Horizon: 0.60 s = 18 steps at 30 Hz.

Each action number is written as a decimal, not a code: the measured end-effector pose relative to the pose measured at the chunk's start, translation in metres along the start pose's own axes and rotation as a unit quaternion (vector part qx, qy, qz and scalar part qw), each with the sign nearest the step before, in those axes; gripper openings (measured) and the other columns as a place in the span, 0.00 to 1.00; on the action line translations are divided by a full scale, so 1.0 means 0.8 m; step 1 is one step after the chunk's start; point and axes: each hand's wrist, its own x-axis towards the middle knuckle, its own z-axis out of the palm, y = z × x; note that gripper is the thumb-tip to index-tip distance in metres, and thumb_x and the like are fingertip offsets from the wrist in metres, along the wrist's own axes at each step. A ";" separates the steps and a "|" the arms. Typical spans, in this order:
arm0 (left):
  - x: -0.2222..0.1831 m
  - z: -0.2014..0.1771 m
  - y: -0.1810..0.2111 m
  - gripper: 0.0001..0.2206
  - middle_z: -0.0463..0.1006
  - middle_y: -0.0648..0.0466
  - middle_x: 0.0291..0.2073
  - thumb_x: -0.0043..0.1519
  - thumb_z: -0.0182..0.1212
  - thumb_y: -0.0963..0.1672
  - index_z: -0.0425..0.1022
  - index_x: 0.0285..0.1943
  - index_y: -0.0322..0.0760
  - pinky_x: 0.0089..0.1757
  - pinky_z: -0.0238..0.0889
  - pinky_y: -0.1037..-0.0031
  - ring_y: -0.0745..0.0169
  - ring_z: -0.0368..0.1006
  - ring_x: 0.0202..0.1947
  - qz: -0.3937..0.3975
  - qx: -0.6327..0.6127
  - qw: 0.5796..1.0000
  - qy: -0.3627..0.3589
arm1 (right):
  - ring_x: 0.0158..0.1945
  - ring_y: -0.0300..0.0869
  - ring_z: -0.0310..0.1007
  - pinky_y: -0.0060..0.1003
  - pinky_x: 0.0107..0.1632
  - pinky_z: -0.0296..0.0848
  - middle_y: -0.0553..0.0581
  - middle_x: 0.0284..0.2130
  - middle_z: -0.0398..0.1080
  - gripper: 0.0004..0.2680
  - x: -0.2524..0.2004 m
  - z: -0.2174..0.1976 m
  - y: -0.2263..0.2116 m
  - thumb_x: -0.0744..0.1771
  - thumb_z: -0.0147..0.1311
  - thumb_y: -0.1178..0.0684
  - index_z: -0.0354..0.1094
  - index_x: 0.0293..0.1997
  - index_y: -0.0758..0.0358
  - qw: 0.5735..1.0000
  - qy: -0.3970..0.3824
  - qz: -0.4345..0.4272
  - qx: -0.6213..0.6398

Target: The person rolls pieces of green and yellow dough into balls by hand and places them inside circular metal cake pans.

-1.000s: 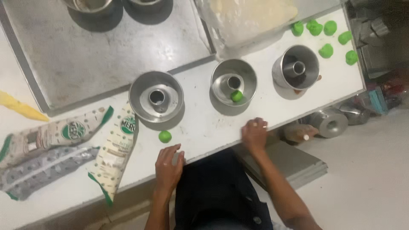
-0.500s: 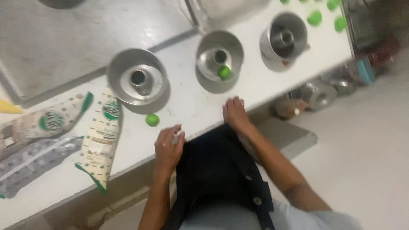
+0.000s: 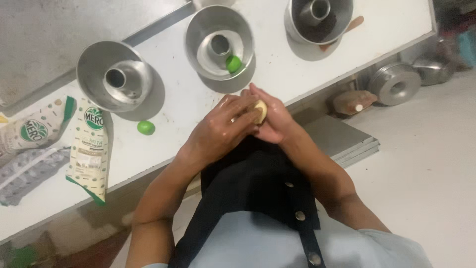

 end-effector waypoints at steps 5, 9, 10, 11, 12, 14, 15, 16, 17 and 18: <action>0.031 0.054 0.005 0.03 0.81 0.46 0.40 0.65 0.66 0.39 0.84 0.44 0.36 0.39 0.75 0.65 0.47 0.79 0.37 0.002 0.025 1.000 -0.009 | 0.35 0.44 0.75 0.36 0.39 0.74 0.59 0.30 0.71 0.19 -0.019 -0.036 -0.033 0.73 0.36 0.34 0.62 0.38 0.62 1.000 0.002 0.020 0.010; 0.048 0.109 0.004 0.03 0.82 0.48 0.31 0.62 0.68 0.37 0.84 0.42 0.34 0.33 0.76 0.69 0.50 0.80 0.31 -0.075 0.047 0.995 0.049 | 0.54 0.52 0.75 0.46 0.52 0.77 0.65 0.46 0.73 0.23 -0.016 -0.084 -0.049 0.72 0.25 0.29 0.61 0.50 0.58 0.980 0.046 -0.167 -0.093; 0.050 0.125 0.001 0.03 0.82 0.48 0.31 0.62 0.68 0.37 0.84 0.42 0.34 0.33 0.76 0.69 0.50 0.80 0.31 -0.078 0.050 0.995 0.048 | 0.54 0.52 0.75 0.46 0.52 0.77 0.65 0.46 0.73 0.23 -0.018 -0.079 -0.053 0.72 0.25 0.29 0.61 0.50 0.58 0.981 0.044 -0.164 -0.090; 0.053 0.142 -0.001 0.04 0.83 0.48 0.33 0.62 0.69 0.38 0.84 0.44 0.35 0.34 0.76 0.67 0.50 0.81 0.33 -0.111 0.042 0.991 0.065 | 0.59 0.54 0.73 0.46 0.54 0.76 0.65 0.51 0.72 0.22 -0.020 -0.073 -0.059 0.72 0.25 0.30 0.60 0.51 0.58 0.975 0.039 -0.208 -0.064; 0.054 0.157 -0.003 0.05 0.83 0.49 0.36 0.62 0.69 0.39 0.83 0.45 0.36 0.35 0.76 0.66 0.49 0.81 0.35 -0.144 0.035 0.986 0.083 | 0.63 0.56 0.71 0.46 0.57 0.74 0.65 0.56 0.71 0.21 -0.022 -0.066 -0.063 0.72 0.25 0.31 0.59 0.52 0.58 0.966 0.034 -0.252 -0.037; 0.063 0.169 0.000 0.05 0.83 0.48 0.38 0.62 0.67 0.37 0.83 0.45 0.34 0.38 0.76 0.64 0.47 0.82 0.38 -0.179 0.026 0.980 0.079 | 0.62 0.56 0.72 0.48 0.58 0.74 0.66 0.55 0.72 0.20 -0.021 -0.070 -0.085 0.73 0.28 0.32 0.60 0.51 0.58 0.978 0.027 -0.205 0.006; 0.069 0.174 0.001 0.06 0.83 0.47 0.39 0.62 0.65 0.35 0.83 0.45 0.32 0.41 0.76 0.63 0.45 0.82 0.41 -0.208 0.013 0.975 0.075 | 0.61 0.56 0.74 0.50 0.60 0.73 0.66 0.54 0.74 0.19 -0.020 -0.070 -0.098 0.73 0.32 0.33 0.62 0.50 0.58 0.985 0.023 -0.164 0.045; 0.082 0.170 0.003 0.06 0.83 0.47 0.39 0.62 0.65 0.35 0.83 0.45 0.32 0.41 0.76 0.63 0.45 0.82 0.41 -0.213 0.017 0.974 0.081 | 0.61 0.56 0.74 0.50 0.60 0.73 0.66 0.54 0.74 0.19 -0.019 -0.063 -0.118 0.73 0.32 0.33 0.62 0.50 0.58 0.987 0.020 -0.156 0.043; 0.091 0.167 0.011 0.06 0.82 0.44 0.43 0.61 0.68 0.36 0.83 0.46 0.31 0.43 0.75 0.58 0.41 0.81 0.43 -0.203 0.024 0.976 0.070 | 0.53 0.53 0.76 0.44 0.53 0.75 0.66 0.50 0.75 0.18 -0.022 -0.055 -0.134 0.73 0.34 0.35 0.63 0.50 0.58 0.993 0.010 -0.084 0.081; 0.099 0.162 0.018 0.08 0.80 0.41 0.47 0.60 0.70 0.37 0.82 0.47 0.30 0.44 0.75 0.52 0.36 0.79 0.44 -0.194 0.032 0.979 0.060 | 0.46 0.50 0.78 0.39 0.46 0.77 0.65 0.46 0.76 0.17 -0.024 -0.046 -0.148 0.73 0.36 0.37 0.64 0.50 0.59 0.993 0.001 -0.010 0.119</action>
